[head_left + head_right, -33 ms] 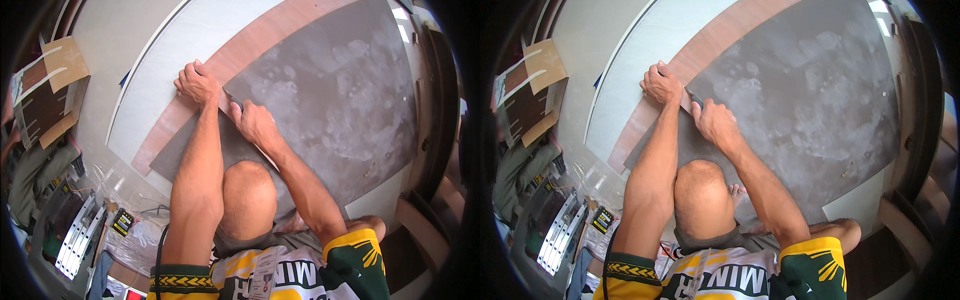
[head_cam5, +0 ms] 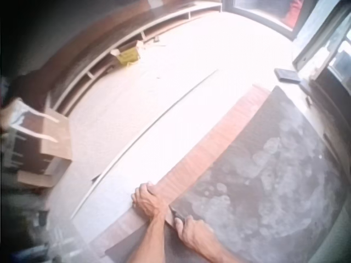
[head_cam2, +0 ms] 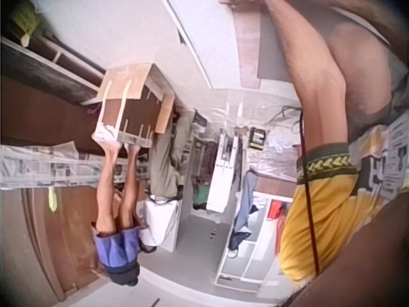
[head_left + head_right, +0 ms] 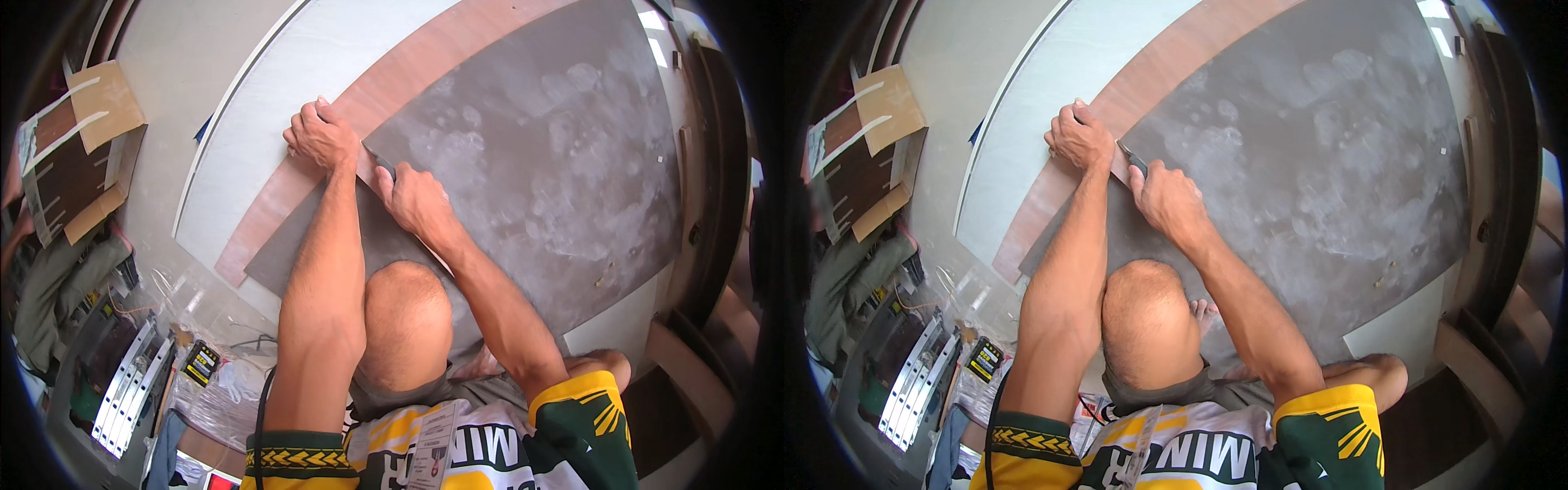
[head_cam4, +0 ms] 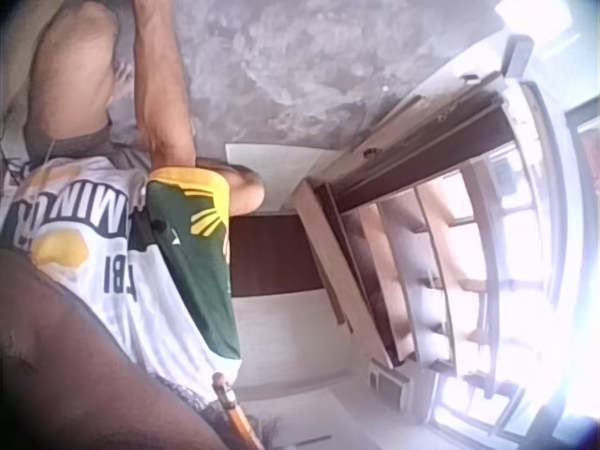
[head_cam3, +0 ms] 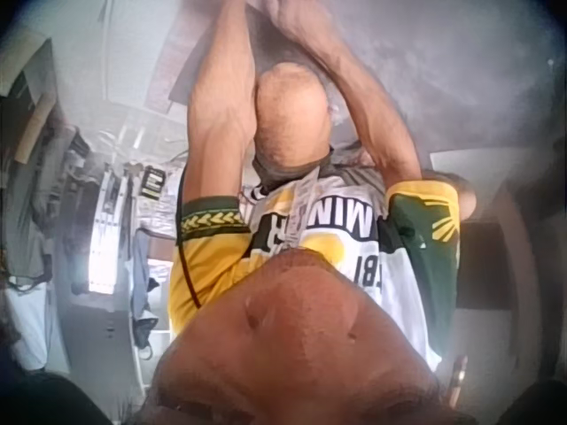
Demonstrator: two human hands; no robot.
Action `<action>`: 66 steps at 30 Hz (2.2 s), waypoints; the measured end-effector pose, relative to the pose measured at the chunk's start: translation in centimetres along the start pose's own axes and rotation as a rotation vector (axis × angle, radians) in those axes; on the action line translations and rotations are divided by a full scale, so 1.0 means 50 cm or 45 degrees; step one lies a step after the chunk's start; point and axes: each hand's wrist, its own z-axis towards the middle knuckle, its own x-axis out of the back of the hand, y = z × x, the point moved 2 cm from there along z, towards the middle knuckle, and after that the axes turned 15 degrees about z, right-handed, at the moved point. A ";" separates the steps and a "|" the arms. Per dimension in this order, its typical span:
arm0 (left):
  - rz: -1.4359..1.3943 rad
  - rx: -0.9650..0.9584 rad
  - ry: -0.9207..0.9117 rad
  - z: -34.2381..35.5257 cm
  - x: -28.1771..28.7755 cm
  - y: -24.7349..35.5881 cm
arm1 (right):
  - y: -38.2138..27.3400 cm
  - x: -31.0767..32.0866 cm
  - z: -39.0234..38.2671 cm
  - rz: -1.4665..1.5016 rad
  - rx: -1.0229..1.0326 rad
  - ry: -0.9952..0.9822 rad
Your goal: The person uses a utility knife and a straight edge to score and cut a large sheet of laminate flooring. They repeatedly score the material along the straight edge, snap the sheet to separate the pieces, and then lift and move the cut sections.
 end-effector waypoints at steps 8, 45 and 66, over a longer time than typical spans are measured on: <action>0.021 0.018 -0.048 -0.002 0.008 0.004 | 0.000 0.005 -0.021 0.003 -0.025 0.003; 0.105 -0.021 0.030 -0.001 -0.006 0.003 | 0.558 0.127 -0.558 -0.223 -0.572 0.012; 0.143 0.052 -0.046 0.009 -0.013 0.003 | 0.637 0.287 -0.730 -0.100 -0.525 -0.086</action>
